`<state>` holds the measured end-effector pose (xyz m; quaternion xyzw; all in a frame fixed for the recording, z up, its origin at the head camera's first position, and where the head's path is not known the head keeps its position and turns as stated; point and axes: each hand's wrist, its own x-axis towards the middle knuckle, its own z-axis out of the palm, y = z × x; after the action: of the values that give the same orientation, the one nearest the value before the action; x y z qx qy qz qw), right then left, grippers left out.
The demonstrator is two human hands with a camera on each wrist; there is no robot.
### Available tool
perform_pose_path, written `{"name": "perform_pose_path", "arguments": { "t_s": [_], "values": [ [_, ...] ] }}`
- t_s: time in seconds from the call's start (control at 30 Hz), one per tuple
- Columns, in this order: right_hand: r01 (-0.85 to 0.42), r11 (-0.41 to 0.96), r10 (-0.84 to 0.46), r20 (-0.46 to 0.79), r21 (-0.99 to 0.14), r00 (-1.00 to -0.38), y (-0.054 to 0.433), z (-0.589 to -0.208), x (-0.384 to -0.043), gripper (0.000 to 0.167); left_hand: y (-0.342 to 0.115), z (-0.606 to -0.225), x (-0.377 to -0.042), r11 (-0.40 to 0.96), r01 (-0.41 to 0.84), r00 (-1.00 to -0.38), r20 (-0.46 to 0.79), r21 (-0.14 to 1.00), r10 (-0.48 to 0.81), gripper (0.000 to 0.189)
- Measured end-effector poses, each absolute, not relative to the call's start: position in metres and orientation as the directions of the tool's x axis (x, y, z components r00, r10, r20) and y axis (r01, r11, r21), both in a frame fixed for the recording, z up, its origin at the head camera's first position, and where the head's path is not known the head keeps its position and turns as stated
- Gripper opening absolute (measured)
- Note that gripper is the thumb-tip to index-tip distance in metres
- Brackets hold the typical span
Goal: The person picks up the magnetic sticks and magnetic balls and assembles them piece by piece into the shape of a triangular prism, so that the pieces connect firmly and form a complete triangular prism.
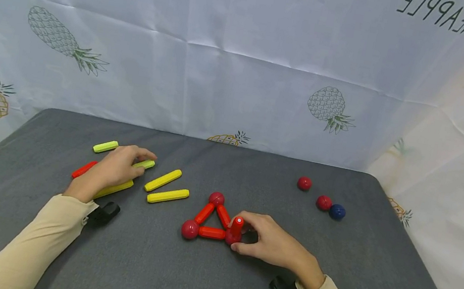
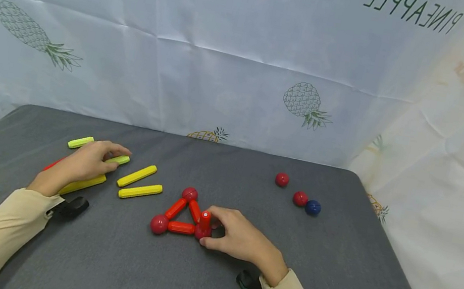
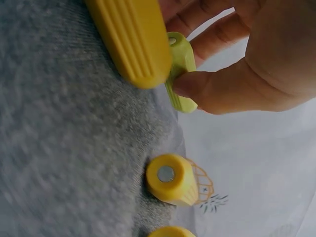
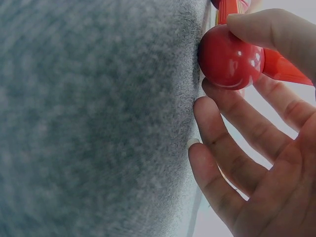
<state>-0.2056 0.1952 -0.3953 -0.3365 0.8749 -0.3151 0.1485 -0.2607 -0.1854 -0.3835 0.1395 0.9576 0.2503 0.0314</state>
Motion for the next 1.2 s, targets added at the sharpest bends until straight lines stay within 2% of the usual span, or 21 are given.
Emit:
{"name": "perform_pose_path", "arguments": {
  "t_s": [0.63, 0.97, 1.2],
  "values": [
    [-0.499, 0.578, -0.681, -0.046, -0.646, -0.73, 0.195, -0.394, -0.205, 0.026, -0.172, -0.373, -0.254, 0.799, 0.285, -0.946, 0.022, 0.529, 0.323, 0.041],
    [-0.498, 0.571, -0.683, -0.04, -0.653, -0.729, 0.195, -0.395, -0.205, 0.024, -0.16, -0.368, -0.25, 0.752, 0.378, -0.906, 0.048, 0.54, 0.422, 0.04],
    [-0.496, 0.568, -0.681, -0.038, -0.656, -0.731, 0.196, -0.395, -0.205, 0.024, -0.154, -0.366, -0.247, 0.709, 0.388, -0.887, 0.03, 0.589, 0.461, 0.038]
  ]
}}
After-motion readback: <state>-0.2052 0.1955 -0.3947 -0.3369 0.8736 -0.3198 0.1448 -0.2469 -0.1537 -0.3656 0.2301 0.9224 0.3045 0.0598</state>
